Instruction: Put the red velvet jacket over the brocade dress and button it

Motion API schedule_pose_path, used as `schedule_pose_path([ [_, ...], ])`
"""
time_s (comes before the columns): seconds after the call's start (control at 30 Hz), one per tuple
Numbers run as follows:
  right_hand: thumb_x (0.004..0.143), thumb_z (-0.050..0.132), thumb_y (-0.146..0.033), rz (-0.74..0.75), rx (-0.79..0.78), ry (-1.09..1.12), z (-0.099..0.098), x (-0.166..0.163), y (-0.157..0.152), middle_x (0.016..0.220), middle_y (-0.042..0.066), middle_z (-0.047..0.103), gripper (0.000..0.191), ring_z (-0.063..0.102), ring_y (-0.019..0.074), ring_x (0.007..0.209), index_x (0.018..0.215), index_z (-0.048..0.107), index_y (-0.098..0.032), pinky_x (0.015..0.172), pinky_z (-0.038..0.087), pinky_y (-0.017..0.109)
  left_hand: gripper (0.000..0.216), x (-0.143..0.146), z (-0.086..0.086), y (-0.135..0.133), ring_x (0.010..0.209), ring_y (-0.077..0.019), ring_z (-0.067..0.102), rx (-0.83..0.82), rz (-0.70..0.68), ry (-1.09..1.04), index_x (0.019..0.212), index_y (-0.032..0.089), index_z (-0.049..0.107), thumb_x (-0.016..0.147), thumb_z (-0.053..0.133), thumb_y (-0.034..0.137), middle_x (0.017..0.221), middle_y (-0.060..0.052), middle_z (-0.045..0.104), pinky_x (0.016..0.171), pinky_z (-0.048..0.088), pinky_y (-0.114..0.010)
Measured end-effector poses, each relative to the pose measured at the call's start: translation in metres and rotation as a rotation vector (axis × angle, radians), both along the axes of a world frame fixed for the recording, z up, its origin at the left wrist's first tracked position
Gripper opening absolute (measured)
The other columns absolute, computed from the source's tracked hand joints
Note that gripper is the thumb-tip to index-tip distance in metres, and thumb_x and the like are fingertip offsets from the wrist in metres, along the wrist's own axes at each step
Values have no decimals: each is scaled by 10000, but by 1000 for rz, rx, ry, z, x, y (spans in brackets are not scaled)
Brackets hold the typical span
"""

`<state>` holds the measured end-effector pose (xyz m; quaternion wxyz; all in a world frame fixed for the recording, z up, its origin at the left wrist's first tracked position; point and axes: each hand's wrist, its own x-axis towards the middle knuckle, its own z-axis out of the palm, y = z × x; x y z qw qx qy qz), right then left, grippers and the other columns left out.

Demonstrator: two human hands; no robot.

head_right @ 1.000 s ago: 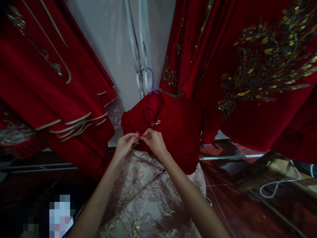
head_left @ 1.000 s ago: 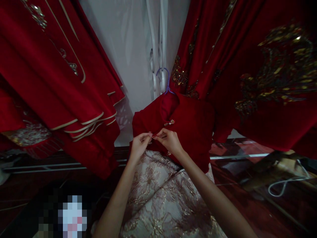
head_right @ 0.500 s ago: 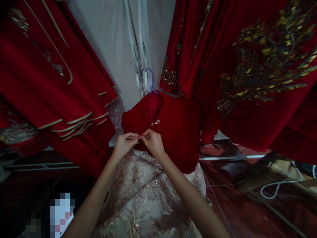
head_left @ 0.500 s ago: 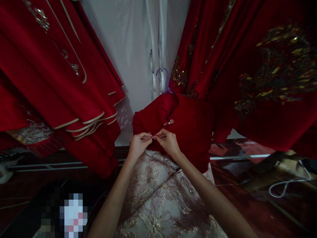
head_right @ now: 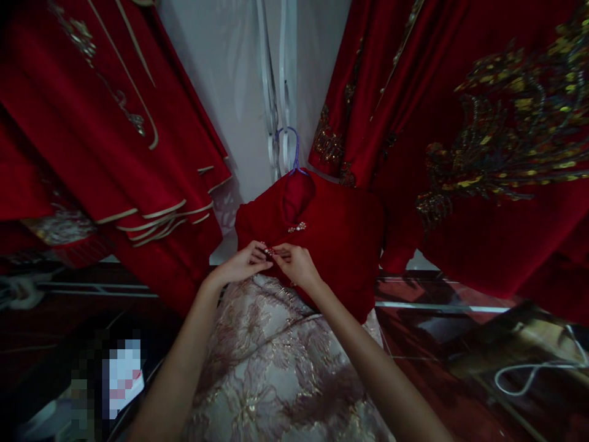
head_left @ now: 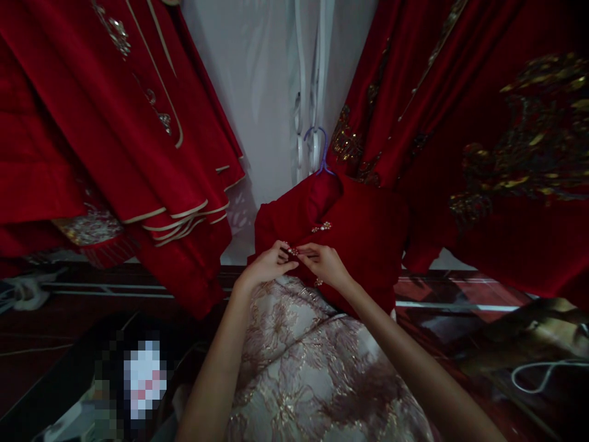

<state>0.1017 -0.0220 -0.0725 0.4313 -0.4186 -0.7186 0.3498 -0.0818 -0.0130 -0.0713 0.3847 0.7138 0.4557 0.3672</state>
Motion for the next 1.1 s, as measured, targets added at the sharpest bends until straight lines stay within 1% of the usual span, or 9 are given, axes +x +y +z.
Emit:
schedule_pose_path([
  [0.07,799,548,-204,33,5,-27,-1,10,-6,980,35,696,213,669,161,865,979,662,-216,805,544,325,488,0,3,-8,819,-165,625,-79,-17,-4,1053,155,550,638,720,348,920,-87,636,715,509,-293],
  [0.13,821,524,-222,-1,20,-69,-4,23,-16,961,27,699,213,673,160,842,982,664,-228,785,550,322,448,1,2,-16,840,-168,619,-90,52,-56,1048,149,549,682,682,369,936,-95,631,744,498,-303],
  [0.27,838,517,-268,-106,-5,-149,-17,56,-41,915,22,702,200,675,168,797,974,662,-243,710,562,305,207,2,-27,-28,817,-151,607,-46,220,-130,875,142,580,755,588,311,878,-79,637,779,474,-294],
  [0.37,845,513,-301,-134,-45,-179,-33,78,-58,948,29,694,206,667,179,838,988,652,-248,735,555,315,122,0,-55,-27,772,-139,605,-103,104,-28,810,154,617,754,561,245,819,-45,651,750,473,-267],
  [0.43,859,489,-323,-145,-70,-178,-46,85,-64,985,39,683,224,657,181,875,1005,640,-244,767,547,319,132,2,-65,-24,801,-133,609,-104,54,11,838,157,631,764,530,200,844,-39,660,762,471,-255],
  [0.63,856,485,-353,-143,-110,-69,-83,68,-60,1249,98,533,381,533,189,1128,1204,494,-199,926,473,336,429,19,-59,-24,868,-126,591,49,112,96,1135,201,549,743,458,52,1000,-42,624,815,454,-268],
  [0.73,866,466,-365,-133,-161,14,-95,58,-58,1265,113,507,428,528,179,1119,1254,430,-188,940,455,348,395,30,-59,-26,930,-149,566,173,212,227,1032,218,575,695,488,31,1024,-36,595,873,421,-295],
  [0.87,863,474,-377,-83,-211,96,-100,54,-58,1168,103,554,426,561,156,1028,1240,438,-181,931,444,336,172,50,-69,-25,931,-188,551,212,364,337,829,188,536,677,581,122,921,-43,578,846,412,-307],
  [1.1,806,561,-372,-160,-203,46,-94,46,-62,820,30,605,347,590,140,741,1085,520,-169,690,481,260,138,72,-84,-23,745,-166,592,114,610,404,874,209,487,760,563,215,798,-12,612,678,379,-258],
])
